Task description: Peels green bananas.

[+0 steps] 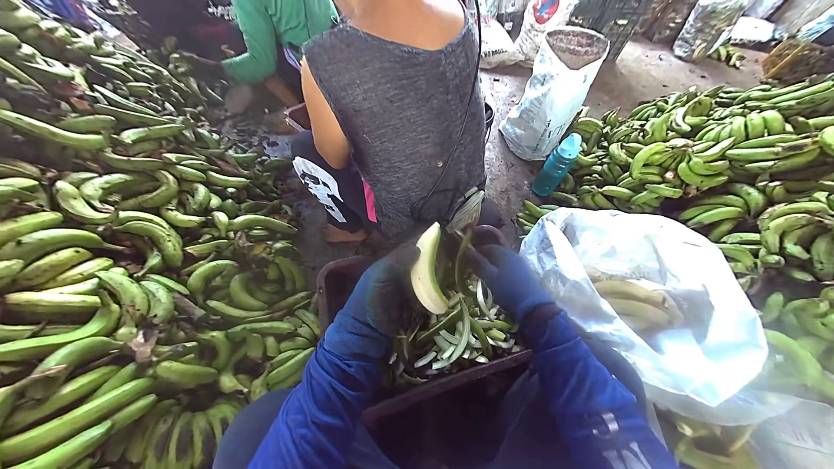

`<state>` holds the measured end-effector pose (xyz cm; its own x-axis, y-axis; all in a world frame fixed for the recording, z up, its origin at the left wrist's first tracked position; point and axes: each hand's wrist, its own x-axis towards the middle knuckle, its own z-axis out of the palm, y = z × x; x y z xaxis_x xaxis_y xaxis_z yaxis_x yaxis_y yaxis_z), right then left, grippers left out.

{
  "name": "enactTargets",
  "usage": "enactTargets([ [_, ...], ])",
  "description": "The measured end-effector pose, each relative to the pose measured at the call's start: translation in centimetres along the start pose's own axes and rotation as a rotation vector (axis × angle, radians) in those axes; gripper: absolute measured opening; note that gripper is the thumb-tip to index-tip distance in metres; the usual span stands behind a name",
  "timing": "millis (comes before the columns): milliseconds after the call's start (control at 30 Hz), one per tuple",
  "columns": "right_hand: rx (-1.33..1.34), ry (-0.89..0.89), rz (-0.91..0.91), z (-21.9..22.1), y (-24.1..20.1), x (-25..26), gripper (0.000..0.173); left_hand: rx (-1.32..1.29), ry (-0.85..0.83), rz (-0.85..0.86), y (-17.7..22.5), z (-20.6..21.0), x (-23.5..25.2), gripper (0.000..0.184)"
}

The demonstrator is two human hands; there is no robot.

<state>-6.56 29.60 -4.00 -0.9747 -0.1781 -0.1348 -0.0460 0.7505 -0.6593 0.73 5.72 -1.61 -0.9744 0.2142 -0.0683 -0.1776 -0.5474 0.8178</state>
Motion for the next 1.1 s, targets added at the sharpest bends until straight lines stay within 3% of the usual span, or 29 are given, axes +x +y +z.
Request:
enactTargets([
  [133, 0.047, 0.089, -0.25, -0.9, 0.3, -1.2, 0.056, 0.079, 0.133, 0.083, 1.2, -1.2, 0.1, 0.036],
  [233, 0.14, 0.025, -0.517, -1.1, -0.4, -2.8, 0.046, 0.018, 0.151, 0.085, 1.9, -1.5, 0.0, 0.034],
  [333, 0.115, -0.073, -0.643, -0.6, -1.4, -4.0, 0.045, -0.024, 0.149, 0.061, 1.9, -1.5, -0.1, 0.035],
  [500, 0.12, -0.046, -0.607, 0.9, -2.5, -3.4, 0.045, 0.01, 0.061, 0.014, 0.8, -0.8, -0.1, 0.033],
  [600, 0.12, 0.093, -0.411, 1.5, -2.6, -1.5, 0.044, 0.059, 0.051, 0.003, 0.8, -0.1, -0.2, 0.031],
  [700, 0.098, 0.124, -0.147, 0.6, -1.2, 1.0, 0.049, 0.073, 0.039, 0.004, 1.2, -0.6, -0.2, 0.034],
  [767, 0.108, 0.154, -0.091, -0.2, -0.2, 1.2, 0.052, 0.125, 0.049, 0.023, 1.6, -0.4, -0.2, 0.037],
  [967, 0.257, 0.211, -0.266, -0.9, -2.4, -1.9, 0.071, 0.304, 0.17, 0.094, 0.9, 0.9, 0.5, 0.052],
  [1100, 0.191, 0.14, -0.418, 0.9, -4.5, -4.5, 0.069, 0.349, 0.209, 0.028, -1.1, 1.9, 0.3, 0.046],
])
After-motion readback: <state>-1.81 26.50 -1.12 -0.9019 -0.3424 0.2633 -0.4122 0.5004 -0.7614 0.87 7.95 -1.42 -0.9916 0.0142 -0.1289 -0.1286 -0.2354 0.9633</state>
